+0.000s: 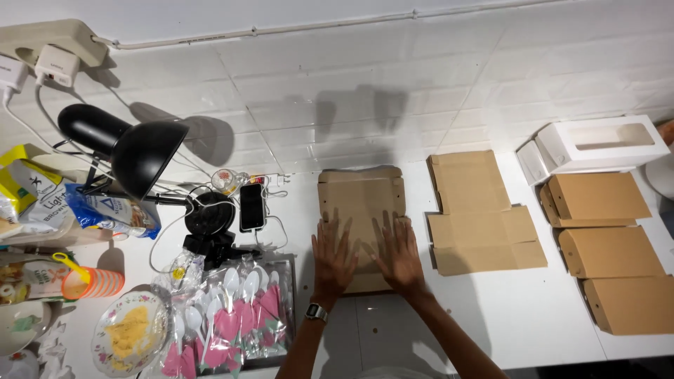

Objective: The person assembles flat cardboard boxes by folding the sides and inserting tabs into slots to form rectangular containers. They repeatedly pick up flat pieces, fold them into shape, and stack the finished boxes on the counter.

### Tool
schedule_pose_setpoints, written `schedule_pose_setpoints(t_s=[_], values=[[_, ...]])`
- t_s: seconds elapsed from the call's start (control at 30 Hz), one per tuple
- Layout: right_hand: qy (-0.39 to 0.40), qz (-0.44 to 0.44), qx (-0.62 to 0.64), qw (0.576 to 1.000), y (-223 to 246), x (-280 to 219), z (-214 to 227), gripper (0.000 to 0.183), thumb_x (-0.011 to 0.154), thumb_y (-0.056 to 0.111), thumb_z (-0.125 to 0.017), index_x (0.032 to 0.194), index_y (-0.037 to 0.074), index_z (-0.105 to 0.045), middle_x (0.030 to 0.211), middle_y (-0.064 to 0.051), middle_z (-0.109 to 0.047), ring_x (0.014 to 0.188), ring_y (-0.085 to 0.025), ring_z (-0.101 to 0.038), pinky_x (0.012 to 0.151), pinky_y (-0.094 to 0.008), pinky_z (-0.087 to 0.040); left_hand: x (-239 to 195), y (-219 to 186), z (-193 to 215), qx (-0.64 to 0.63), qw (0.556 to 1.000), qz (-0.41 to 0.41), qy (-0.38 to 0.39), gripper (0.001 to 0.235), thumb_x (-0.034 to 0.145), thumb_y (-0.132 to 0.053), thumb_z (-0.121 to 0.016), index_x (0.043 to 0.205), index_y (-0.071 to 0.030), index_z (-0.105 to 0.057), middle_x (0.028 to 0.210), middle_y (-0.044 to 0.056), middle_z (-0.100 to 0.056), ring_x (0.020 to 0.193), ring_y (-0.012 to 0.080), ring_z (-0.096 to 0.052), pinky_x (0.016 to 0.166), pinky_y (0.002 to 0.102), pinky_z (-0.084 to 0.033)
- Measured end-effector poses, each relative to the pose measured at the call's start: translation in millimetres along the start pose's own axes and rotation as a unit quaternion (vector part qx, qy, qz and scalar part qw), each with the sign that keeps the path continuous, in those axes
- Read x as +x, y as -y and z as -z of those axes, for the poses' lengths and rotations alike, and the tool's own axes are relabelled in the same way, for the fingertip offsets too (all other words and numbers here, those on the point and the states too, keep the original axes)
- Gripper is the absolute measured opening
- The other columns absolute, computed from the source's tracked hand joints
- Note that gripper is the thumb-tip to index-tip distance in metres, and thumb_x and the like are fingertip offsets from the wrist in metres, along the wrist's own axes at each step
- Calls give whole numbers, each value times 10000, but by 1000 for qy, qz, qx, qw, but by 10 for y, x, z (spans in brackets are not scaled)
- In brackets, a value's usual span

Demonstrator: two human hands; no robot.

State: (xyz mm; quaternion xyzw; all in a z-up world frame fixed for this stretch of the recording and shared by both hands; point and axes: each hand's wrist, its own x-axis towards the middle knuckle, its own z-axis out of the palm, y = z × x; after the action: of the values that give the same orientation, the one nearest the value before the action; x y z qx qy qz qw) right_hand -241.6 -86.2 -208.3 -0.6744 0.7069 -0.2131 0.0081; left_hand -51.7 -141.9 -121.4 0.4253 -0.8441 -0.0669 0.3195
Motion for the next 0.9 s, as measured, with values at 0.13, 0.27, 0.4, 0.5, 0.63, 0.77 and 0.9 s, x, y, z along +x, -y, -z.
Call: schedule_pose_setpoints(t_s=[0.13,0.27,0.4,0.5,0.63,0.77,0.9], values=[[68,-45,5,997,94,-304,68,793,1002,618,-496,1587,116,-311,1661,-229,-203,1548,-458,-104,1286,-549,-63,-701,395,-556,67,998,-14,-15,592,1048,-438,-437,1557,-143,-369,1660,214,-182,1517,458,-148,1141,677,-207],[73,-45,-2,996,-85,-460,-180,801,1032,682,-333,1610,133,-257,1693,-177,-145,1572,-371,-89,1298,-488,-53,-818,576,-722,1,997,54,63,696,1015,-485,-499,1596,-166,-286,1666,213,-139,1531,428,-114,1185,616,-205],[123,-72,36,989,-101,-411,-103,771,1055,671,-250,1626,154,-220,1707,-151,-98,1585,-341,-25,1302,-466,8,-797,590,-718,-31,983,130,129,646,1050,-466,-446,1587,-138,-301,1667,190,-178,1552,366,-112,1221,558,-179],[139,-69,19,988,-114,-432,-116,745,1067,647,-216,1636,169,-182,1718,-134,-56,1588,-322,5,1302,-454,24,-792,597,-652,-44,980,136,140,601,1089,-428,-333,1594,-111,-258,1683,162,-146,1563,337,-77,1243,524,-139],[131,-72,4,989,-63,-408,-78,727,1074,624,-206,1639,169,-162,1720,-132,-39,1587,-324,6,1301,-458,15,-800,598,-689,-38,983,130,121,626,1077,-435,-378,1607,-141,-224,1692,161,-90,1560,340,-69,1253,512,-131],[128,-117,-9,985,-18,-440,-73,752,1063,648,-209,1636,161,-195,1716,-176,-21,1589,-348,20,1305,-462,-28,-846,584,-683,-46,988,129,65,658,1057,-409,-456,1589,-78,-255,1648,255,-148,1530,405,-151,1242,507,-194],[128,-161,34,978,-18,-419,-65,784,1055,668,-208,1629,134,-219,1706,-210,-37,1588,-362,-20,1303,-464,-74,-880,714,-809,-97,977,175,71,699,1081,-411,-407,1600,-14,-157,1629,247,-205,1529,377,-189,1257,472,-168]])
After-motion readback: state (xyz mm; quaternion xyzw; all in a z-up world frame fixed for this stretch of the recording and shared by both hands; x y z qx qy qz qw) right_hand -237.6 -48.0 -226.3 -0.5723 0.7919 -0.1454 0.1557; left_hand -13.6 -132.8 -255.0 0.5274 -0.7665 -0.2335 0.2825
